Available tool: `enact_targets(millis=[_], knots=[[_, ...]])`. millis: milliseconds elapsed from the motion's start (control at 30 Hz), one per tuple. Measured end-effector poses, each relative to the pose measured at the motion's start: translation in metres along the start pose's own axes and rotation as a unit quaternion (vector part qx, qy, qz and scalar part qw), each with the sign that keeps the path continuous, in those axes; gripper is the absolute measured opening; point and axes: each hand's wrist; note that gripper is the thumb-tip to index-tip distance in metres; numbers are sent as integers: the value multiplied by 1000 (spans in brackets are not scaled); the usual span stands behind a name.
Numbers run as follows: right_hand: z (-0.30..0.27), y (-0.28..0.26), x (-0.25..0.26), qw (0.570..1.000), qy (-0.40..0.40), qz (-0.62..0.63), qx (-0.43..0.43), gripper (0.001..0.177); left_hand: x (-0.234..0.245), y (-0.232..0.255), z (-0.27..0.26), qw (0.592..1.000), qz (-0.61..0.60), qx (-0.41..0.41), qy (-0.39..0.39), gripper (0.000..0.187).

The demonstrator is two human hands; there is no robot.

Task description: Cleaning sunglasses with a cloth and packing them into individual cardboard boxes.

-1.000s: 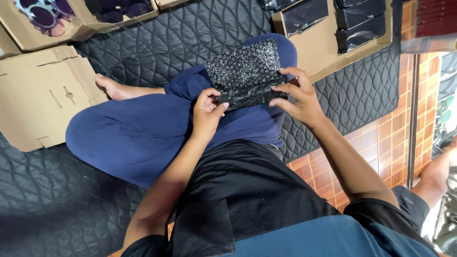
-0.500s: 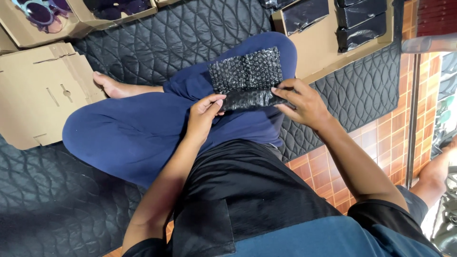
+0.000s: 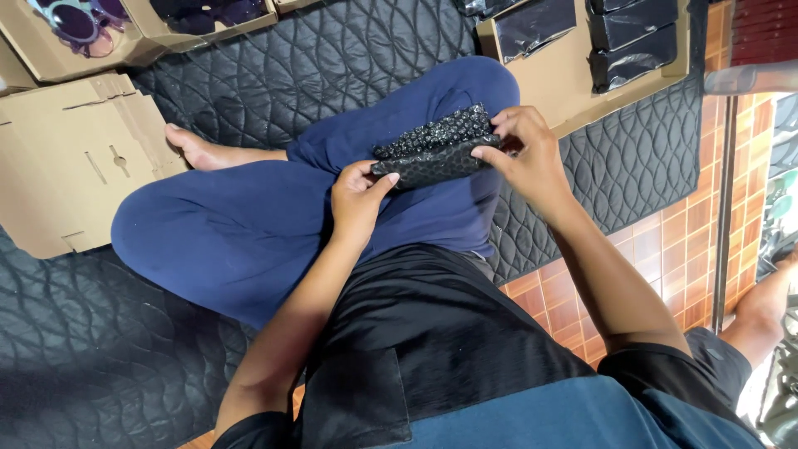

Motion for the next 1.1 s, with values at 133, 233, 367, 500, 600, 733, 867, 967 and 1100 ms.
enact_targets(millis=[133,233,367,500,600,733,867,967,1100], knots=[[9,-7,0,988,4,58,-146,61,-4,-11,6,997,-70,1,18,54],[16,-1,0,982,-10,73,-175,69,1,13,-2,993,-118,16,15,66],[19,6,-1,975,-37,65,-210,69,9,26,-4,981,-184,61,-29,74],[17,10,-3,972,-47,95,-208,56,12,19,-2,975,-213,49,-50,56],[13,17,-10,976,-39,118,-181,35,23,24,2,979,-195,42,-37,51],[22,7,-26,974,-35,161,-157,29,42,22,17,981,-193,13,-8,47],[43,-17,-45,975,-47,173,-128,18,63,44,22,986,-164,17,29,38],[65,-26,-62,975,-50,174,-131,14,82,54,35,988,-134,30,67,31],[106,-35,-89,975,-57,180,-118,12,105,60,67,985,-107,48,129,26]])
Point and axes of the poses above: each hand's wrist, its own z-axis towards the middle knuckle, its own x-axis out of the back of the hand, y = z × x, and after that the axes turned 14 degrees about z, right-handed
